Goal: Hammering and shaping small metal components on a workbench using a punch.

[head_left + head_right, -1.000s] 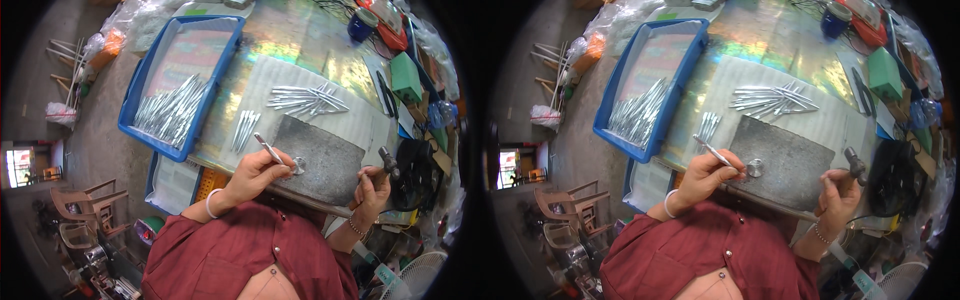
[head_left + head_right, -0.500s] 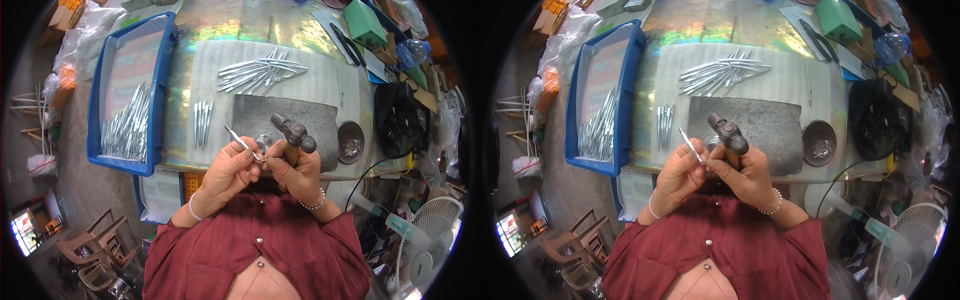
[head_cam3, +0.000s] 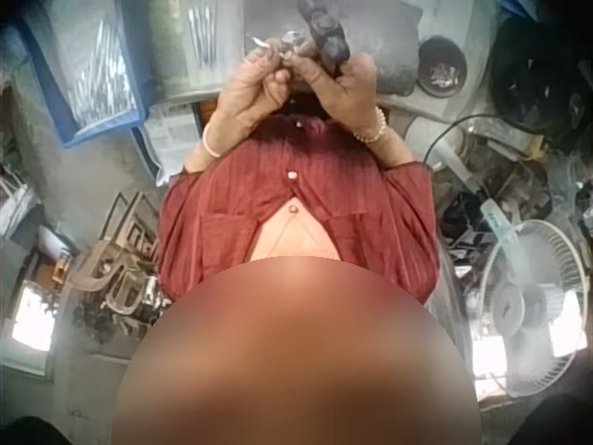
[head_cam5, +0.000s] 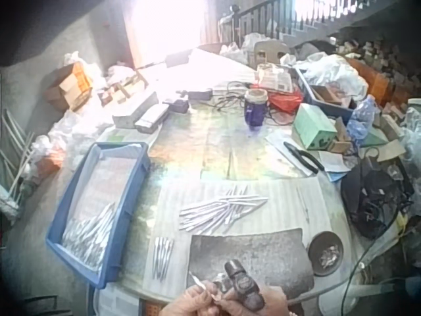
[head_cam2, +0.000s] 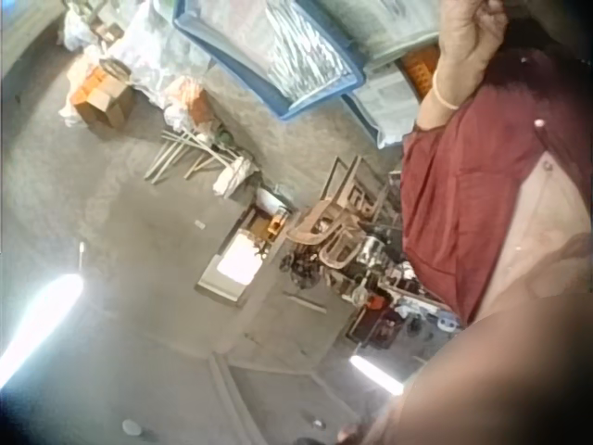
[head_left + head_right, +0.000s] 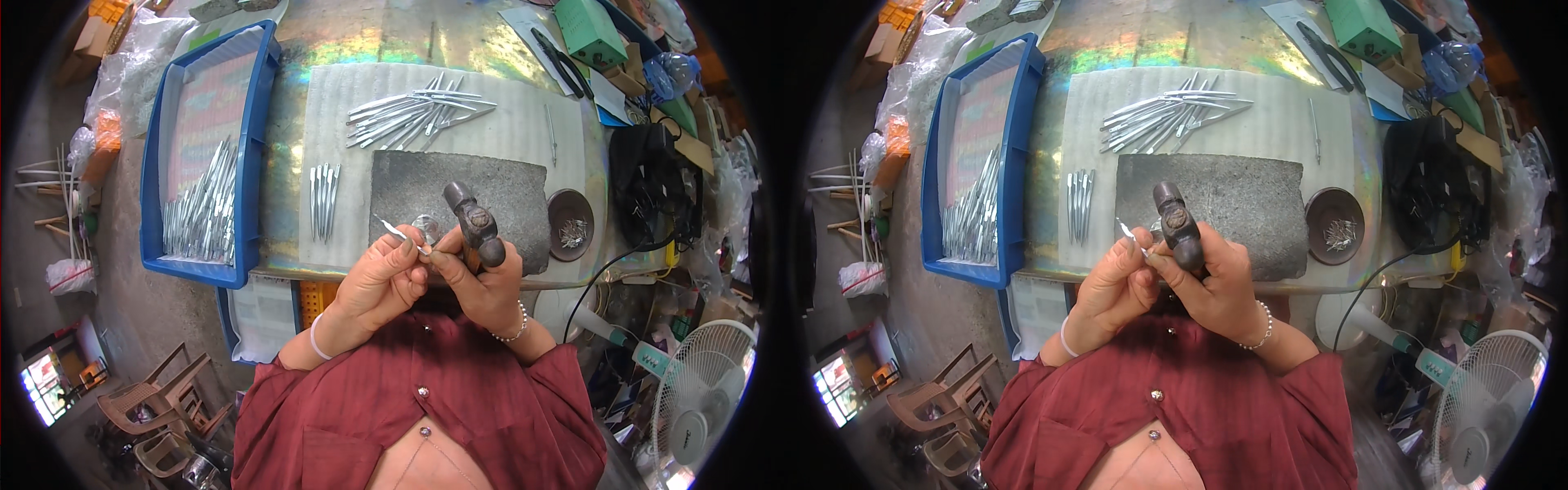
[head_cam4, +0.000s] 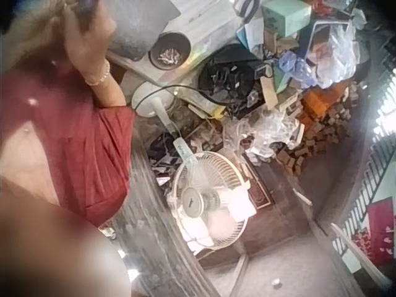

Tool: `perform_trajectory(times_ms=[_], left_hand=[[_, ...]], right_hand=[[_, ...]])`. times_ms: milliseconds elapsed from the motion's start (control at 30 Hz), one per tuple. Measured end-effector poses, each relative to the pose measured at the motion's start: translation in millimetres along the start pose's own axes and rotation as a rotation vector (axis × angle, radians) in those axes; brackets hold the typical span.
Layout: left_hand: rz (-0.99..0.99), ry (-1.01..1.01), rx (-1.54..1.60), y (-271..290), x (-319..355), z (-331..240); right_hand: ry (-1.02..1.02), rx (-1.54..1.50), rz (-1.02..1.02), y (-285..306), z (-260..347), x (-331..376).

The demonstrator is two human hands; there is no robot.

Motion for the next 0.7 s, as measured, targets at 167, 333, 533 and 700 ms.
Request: perform_trajectory(times_ms=[167, 333, 533, 700], left_hand=[[-0.006, -0.014, -0.027, 2.1, -1.3, 2.6], [-0.113, -0.09, -0.089, 11.7, 6.4, -4.8], [-0.004, -0.276, -0.146, 6.7, 16.9, -39.5], [0.046, -0.337, -0.312, 1.3, 16.9, -46.1]], right_hand=[[0.3, 0.264, -0.085, -3.0, 10.8, 8.6], [0.192, 0.18, 0.066, -4.1, 4.0, -1.4], [0.022, 0.387, 0.14, 11.6, -15.7, -6.8], [0.004, 0.538, 0.179, -5.6, -18.0, -7.4]])
Point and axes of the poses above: each hand's wrist, its own x-axis away from the middle knuckle, its own y-axis out of the back of the hand, z = x × y, the point moved 6 cm from there along -x, towards the middle knuckle, and after that the axes turned 4 degrees about -y, right-handed, at the moved point
